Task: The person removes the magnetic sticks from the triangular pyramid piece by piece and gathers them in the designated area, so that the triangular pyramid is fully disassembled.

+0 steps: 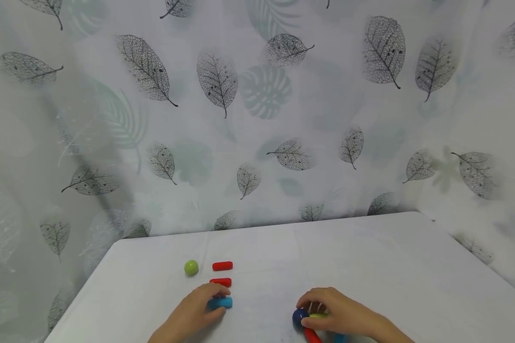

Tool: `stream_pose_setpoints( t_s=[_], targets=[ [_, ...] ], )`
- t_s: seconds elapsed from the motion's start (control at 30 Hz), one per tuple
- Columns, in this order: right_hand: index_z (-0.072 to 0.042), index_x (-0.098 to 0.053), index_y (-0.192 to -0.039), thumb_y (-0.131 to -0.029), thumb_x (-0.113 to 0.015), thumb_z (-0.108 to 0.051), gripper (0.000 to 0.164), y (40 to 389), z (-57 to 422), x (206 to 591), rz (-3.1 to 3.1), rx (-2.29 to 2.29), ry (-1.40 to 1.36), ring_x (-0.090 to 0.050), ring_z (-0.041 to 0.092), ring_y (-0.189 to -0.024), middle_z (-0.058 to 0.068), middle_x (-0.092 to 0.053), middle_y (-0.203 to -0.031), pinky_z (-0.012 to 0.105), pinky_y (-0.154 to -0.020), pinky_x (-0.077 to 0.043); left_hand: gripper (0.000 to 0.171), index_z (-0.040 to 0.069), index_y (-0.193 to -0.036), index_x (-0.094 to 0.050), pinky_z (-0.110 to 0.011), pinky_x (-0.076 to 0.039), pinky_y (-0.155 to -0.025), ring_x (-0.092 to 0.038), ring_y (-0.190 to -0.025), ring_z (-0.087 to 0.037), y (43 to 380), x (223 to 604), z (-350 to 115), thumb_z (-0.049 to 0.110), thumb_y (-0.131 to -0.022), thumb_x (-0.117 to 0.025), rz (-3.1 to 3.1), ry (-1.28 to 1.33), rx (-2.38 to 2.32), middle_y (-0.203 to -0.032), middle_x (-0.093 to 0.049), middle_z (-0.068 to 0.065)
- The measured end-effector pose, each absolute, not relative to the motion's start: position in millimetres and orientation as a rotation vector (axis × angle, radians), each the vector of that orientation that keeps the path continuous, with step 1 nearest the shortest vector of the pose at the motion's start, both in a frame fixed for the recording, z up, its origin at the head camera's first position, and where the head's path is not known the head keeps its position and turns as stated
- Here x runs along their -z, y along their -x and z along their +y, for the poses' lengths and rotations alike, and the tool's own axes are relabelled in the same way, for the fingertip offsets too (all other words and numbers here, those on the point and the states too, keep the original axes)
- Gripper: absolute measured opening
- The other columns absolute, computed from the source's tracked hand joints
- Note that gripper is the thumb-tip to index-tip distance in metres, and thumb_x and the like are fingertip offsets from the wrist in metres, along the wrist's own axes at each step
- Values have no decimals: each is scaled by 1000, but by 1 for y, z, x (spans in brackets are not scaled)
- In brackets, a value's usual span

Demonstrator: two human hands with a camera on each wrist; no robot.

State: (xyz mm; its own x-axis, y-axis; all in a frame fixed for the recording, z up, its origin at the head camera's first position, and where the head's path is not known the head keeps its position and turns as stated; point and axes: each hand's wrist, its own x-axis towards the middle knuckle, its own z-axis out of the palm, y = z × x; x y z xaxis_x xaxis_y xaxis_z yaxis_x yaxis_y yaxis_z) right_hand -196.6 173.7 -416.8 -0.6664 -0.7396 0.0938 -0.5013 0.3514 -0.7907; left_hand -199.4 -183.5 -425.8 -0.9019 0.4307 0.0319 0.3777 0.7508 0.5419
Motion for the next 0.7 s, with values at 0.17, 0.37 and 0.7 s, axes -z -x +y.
stream_pose_setpoints(
  t_s=[0.17,0.37,0.7],
  targets=[
    [-3,-66,-112,-95,-63,-22,25,198,183,411,2303,1179,1114,-58,-2,-83,-10,-65,-98,22,-71,-53,29,17,-112,-65,-31,-54,-84,-56,-88,-7,197,426,-180,27,-86,-75,2932,-705,-826,-100,-62,10],
    [-8,-69,-104,-92,-68,-23,19,200,191,404,2333,1077,1128,-58,-3,-80,-13,-65,-95,22,-70,-53,21,18,-106,-67,-31,-54,-84,-57,-91,-9,193,424,-176,25,-87,-74,3067,-839,-743,-105,-64,11],
    [-10,-70,-98,-88,-70,-12,9,199,187,408,2395,1004,1185,-52,-4,-73,-10,-63,-86,20,-65,-50,20,18,-100,-68,-29,-55,-79,-59,-88,-10,189,427,-167,15,-81,-76,3222,-1125,-706,-100,-63,8]
  ],
)
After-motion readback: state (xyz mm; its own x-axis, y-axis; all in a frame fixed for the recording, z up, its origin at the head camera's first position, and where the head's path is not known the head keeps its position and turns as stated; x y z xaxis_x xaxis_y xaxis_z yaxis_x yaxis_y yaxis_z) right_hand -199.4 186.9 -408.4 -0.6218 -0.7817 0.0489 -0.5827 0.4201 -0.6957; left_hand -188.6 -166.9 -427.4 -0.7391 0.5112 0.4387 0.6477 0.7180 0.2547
